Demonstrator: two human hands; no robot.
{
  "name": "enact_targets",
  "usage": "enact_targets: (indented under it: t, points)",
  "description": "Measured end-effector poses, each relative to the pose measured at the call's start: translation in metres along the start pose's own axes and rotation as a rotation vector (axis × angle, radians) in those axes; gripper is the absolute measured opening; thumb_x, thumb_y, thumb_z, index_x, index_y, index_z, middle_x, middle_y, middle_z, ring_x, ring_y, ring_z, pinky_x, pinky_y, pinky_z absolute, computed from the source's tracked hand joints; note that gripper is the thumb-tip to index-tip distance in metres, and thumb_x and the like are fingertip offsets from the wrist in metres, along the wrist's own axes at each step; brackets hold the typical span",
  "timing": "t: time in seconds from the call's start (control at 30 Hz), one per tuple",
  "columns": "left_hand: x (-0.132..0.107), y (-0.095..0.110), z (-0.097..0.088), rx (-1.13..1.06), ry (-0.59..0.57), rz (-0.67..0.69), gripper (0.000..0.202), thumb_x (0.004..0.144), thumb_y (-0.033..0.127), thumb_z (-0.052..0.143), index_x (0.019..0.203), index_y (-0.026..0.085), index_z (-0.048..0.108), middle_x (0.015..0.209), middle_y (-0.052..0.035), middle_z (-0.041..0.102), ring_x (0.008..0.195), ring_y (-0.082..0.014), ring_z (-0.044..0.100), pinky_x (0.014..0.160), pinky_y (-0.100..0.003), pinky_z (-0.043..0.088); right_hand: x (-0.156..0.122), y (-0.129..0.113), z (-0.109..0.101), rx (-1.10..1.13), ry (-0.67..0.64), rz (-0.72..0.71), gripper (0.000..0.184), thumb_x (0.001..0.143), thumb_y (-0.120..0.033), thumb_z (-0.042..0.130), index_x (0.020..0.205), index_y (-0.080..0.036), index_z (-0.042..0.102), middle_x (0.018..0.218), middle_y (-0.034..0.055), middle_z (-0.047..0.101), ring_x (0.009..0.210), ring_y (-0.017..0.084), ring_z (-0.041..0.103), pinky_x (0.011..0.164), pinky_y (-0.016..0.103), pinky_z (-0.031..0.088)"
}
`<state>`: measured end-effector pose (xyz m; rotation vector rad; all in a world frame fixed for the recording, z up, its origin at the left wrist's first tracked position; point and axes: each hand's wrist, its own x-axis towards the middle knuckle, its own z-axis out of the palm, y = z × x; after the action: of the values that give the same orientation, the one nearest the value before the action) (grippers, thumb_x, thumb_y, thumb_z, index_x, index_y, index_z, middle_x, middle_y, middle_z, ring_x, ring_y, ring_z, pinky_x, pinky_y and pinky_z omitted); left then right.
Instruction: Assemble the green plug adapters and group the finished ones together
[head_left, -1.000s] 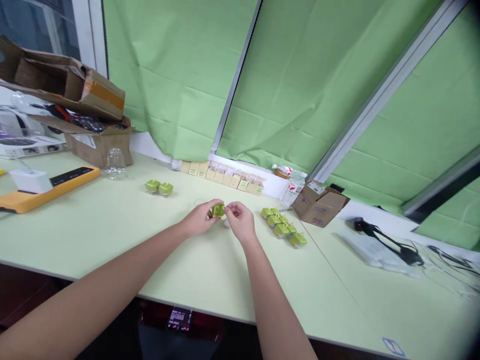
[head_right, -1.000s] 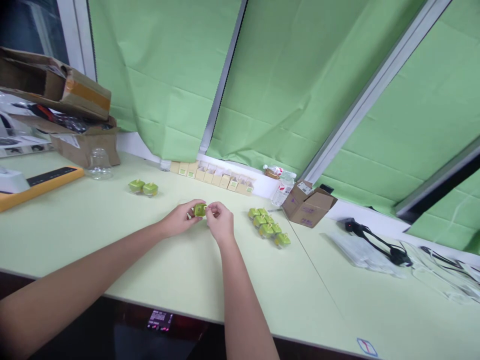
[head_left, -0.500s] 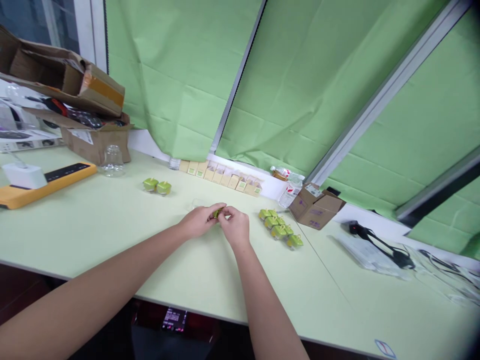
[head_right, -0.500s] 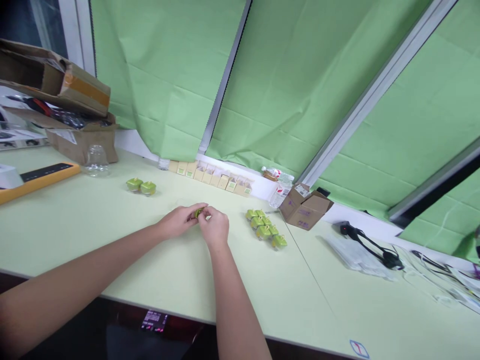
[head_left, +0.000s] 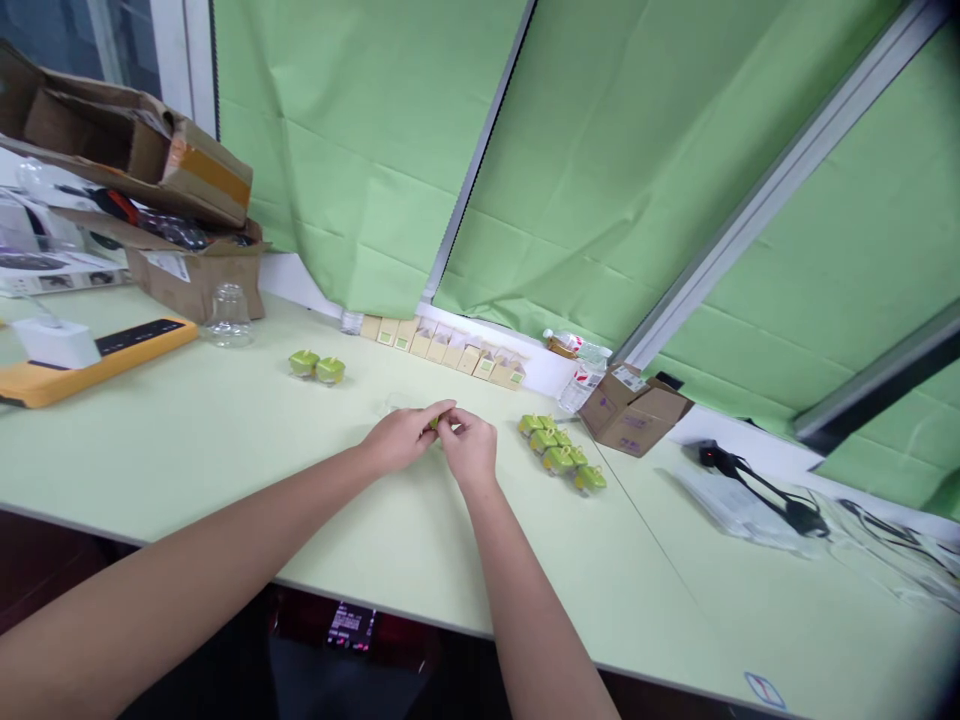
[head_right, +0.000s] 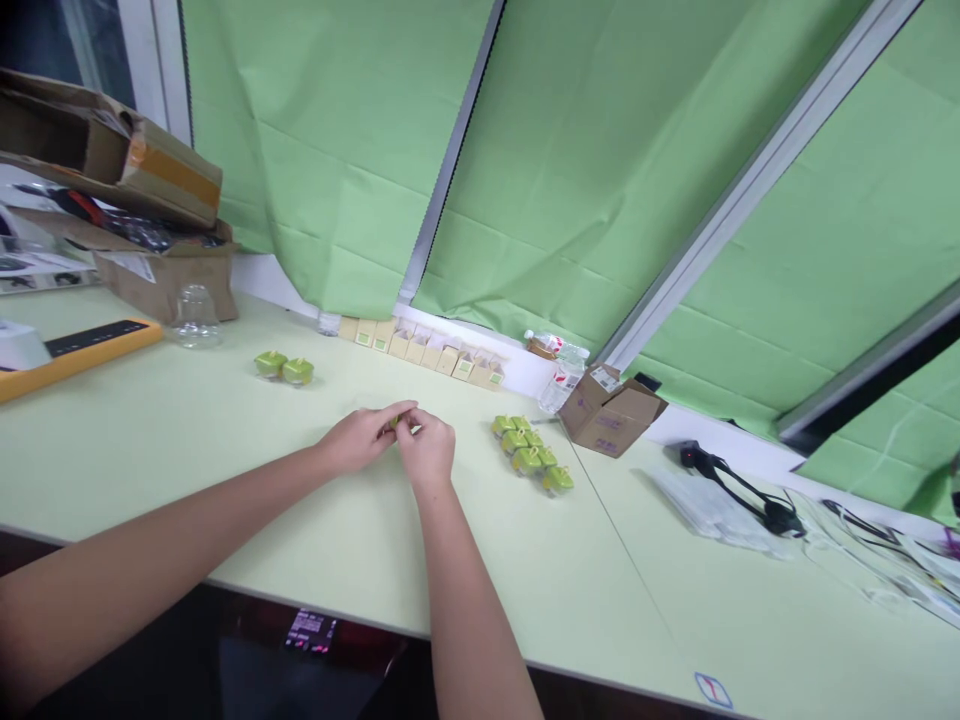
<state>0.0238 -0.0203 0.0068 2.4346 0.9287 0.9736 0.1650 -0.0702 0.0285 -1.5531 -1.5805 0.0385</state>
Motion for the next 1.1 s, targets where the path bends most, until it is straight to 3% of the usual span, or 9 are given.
enact_targets:
  t: [0.23, 0.43, 0.6, 0.7, 0.83, 1.1]
  points:
    - [0.0, 0.001, -0.003, -0.035, 0.002, 0.016, 0.056, 0.087, 0.019, 0.047, 0.142, 0.029, 0.045, 0.083, -0.0008, 0.067, 0.07, -0.0158, 0.06, 0.064, -0.023, 0.042, 0.0, 0.0, 0.0, -0.027, -0.018, -0.044, 0.028, 0.087, -0.036, 0.048, 0.07, -0.023, 0.066, 0.068, -0.0011, 0.065, 0.058, 0.014, 0.053, 0.062, 0.024, 0.04]
    - [0.004, -0.002, -0.008, -0.107, 0.047, -0.011, 0.052, 0.088, 0.026, 0.049, 0.14, 0.028, 0.046, 0.078, 0.0006, 0.064, 0.067, -0.0145, 0.058, 0.063, -0.023, 0.041, 0.003, -0.003, -0.007, 0.07, -0.052, -0.066, 0.024, 0.089, -0.036, 0.049, 0.094, -0.026, 0.07, 0.087, -0.0003, 0.071, 0.063, 0.014, 0.059, 0.071, 0.027, 0.046]
    - [0.003, -0.002, -0.008, -0.188, 0.044, -0.013, 0.049, 0.091, 0.033, 0.049, 0.14, 0.026, 0.047, 0.074, 0.001, 0.061, 0.063, -0.0131, 0.055, 0.06, -0.023, 0.04, 0.008, 0.002, -0.005, 0.22, 0.045, 0.109, 0.029, 0.078, -0.041, 0.064, 0.1, -0.021, 0.065, 0.1, 0.0051, 0.07, 0.071, 0.015, 0.063, 0.071, 0.03, 0.053]
    - [0.002, 0.0, -0.009, -0.22, 0.044, 0.006, 0.049, 0.092, 0.033, 0.049, 0.14, 0.026, 0.046, 0.071, 0.0018, 0.058, 0.061, -0.0127, 0.053, 0.059, -0.022, 0.039, 0.01, 0.004, -0.003, 0.497, -0.021, 0.287, 0.044, 0.071, -0.042, 0.071, 0.107, -0.019, 0.061, 0.111, 0.0096, 0.067, 0.081, 0.018, 0.067, 0.067, 0.031, 0.056]
    - [0.002, 0.003, -0.009, -0.235, 0.031, 0.031, 0.05, 0.091, 0.034, 0.05, 0.14, 0.026, 0.046, 0.071, 0.0016, 0.057, 0.06, -0.0124, 0.052, 0.059, -0.022, 0.04, 0.011, 0.0, -0.004, 0.762, -0.193, 0.34, 0.039, 0.07, -0.038, 0.073, 0.101, -0.016, 0.065, 0.095, 0.0077, 0.071, 0.079, 0.018, 0.068, 0.07, 0.031, 0.058]
    - [0.002, 0.003, -0.008, -0.226, 0.037, 0.033, 0.051, 0.09, 0.033, 0.05, 0.14, 0.024, 0.047, 0.07, 0.0017, 0.057, 0.061, -0.0128, 0.052, 0.059, -0.022, 0.041, 0.011, 0.003, -0.005, 0.794, -0.196, 0.312, 0.034, 0.071, -0.039, 0.073, 0.096, -0.017, 0.069, 0.086, 0.0045, 0.072, 0.075, 0.017, 0.068, 0.071, 0.032, 0.059]
